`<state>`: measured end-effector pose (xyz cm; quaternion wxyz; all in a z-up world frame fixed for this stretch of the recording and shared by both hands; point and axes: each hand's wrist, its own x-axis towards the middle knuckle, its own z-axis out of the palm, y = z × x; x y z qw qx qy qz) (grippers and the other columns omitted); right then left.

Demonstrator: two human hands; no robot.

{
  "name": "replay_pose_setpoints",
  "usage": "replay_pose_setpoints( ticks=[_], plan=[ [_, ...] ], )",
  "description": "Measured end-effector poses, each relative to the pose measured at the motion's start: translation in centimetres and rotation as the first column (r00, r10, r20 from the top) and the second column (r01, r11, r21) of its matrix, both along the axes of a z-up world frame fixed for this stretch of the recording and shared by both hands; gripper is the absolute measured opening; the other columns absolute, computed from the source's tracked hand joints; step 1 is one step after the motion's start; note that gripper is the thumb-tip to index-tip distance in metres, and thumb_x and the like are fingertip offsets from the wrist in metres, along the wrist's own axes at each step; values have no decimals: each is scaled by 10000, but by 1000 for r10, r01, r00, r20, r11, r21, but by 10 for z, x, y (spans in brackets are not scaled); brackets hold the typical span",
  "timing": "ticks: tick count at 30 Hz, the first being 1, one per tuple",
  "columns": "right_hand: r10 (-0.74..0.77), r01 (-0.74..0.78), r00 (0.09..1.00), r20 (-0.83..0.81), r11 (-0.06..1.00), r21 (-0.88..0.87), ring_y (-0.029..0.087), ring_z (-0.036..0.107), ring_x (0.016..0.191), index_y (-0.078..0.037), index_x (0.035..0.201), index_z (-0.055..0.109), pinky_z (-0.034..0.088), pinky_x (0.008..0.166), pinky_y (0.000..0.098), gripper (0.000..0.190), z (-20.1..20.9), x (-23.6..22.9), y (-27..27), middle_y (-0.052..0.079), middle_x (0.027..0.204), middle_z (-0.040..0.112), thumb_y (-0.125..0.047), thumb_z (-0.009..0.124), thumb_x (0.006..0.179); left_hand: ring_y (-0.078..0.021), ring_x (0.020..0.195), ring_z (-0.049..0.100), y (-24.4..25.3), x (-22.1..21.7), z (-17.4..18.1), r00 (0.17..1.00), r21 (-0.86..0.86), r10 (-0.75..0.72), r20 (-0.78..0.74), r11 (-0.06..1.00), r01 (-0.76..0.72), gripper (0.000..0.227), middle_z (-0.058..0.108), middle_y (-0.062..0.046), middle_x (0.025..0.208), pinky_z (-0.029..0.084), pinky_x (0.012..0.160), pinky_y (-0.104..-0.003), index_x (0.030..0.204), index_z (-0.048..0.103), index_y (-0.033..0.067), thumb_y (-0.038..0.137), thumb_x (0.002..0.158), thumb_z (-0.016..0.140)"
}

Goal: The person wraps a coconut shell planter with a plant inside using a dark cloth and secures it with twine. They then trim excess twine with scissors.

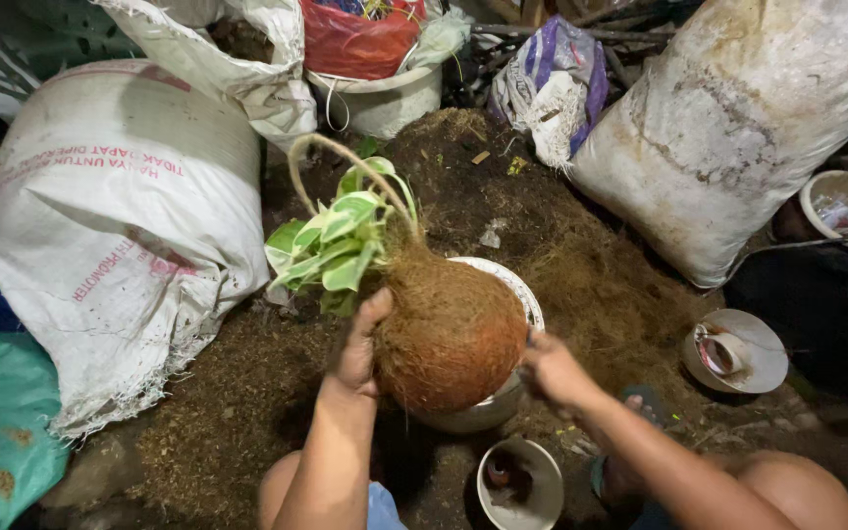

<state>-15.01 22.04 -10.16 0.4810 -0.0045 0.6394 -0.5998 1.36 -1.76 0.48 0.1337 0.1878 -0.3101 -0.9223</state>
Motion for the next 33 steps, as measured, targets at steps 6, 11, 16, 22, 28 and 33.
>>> replay_pose_setpoints(
  ticks=[6,11,16,22,28,33],
  plan=[
    [263,-297,454,-851,945,134,378,678,834,-42,1108,630,533,703,475,219,-20,48,11,139,886,650,-21,616,890,-317,1209,635,2,-6,31,975,88,-11,-224,996,31,683,642,-153,1327,532,1025,-523,1399,550,39,396,863,778],
    [407,-287,-1,-913,875,390,396,618,875,-63,971,635,485,719,480,273,19,64,36,174,917,640,-98,730,717,-243,1221,623,-5,-12,35,940,-209,335,-69,916,-342,737,658,-46,1324,531,1025,-443,1405,563,85,348,767,820],
    [172,-603,-182,-968,758,248,337,608,899,-65,1030,681,468,764,449,420,70,105,50,155,967,672,-114,744,618,-233,1164,611,-10,-16,21,871,-360,477,-121,796,-486,670,672,-74,1276,497,983,-387,1370,578,19,246,799,845],
    [366,-723,523,-770,669,-173,303,709,1168,32,1329,567,510,1047,428,367,155,117,45,178,1237,740,-129,580,999,-248,1114,663,-2,-15,10,864,-556,457,-213,670,-492,576,689,-117,1246,550,961,-396,1317,595,-11,105,803,828],
    [320,-332,937,-143,683,-650,112,633,572,14,1087,631,491,476,225,143,247,45,5,111,858,721,-117,610,1034,-250,1195,636,10,-10,26,936,-32,231,-266,968,-248,655,670,-108,1319,516,1009,-408,1355,569,55,138,763,837],
    [153,-550,338,-929,833,-63,208,602,783,-6,1150,635,495,689,338,261,278,2,-21,80,937,666,59,532,919,-349,1341,570,26,4,42,928,-381,-9,-373,913,-144,786,574,-203,1482,462,1132,-515,1484,472,-1,173,815,848]
  ],
)
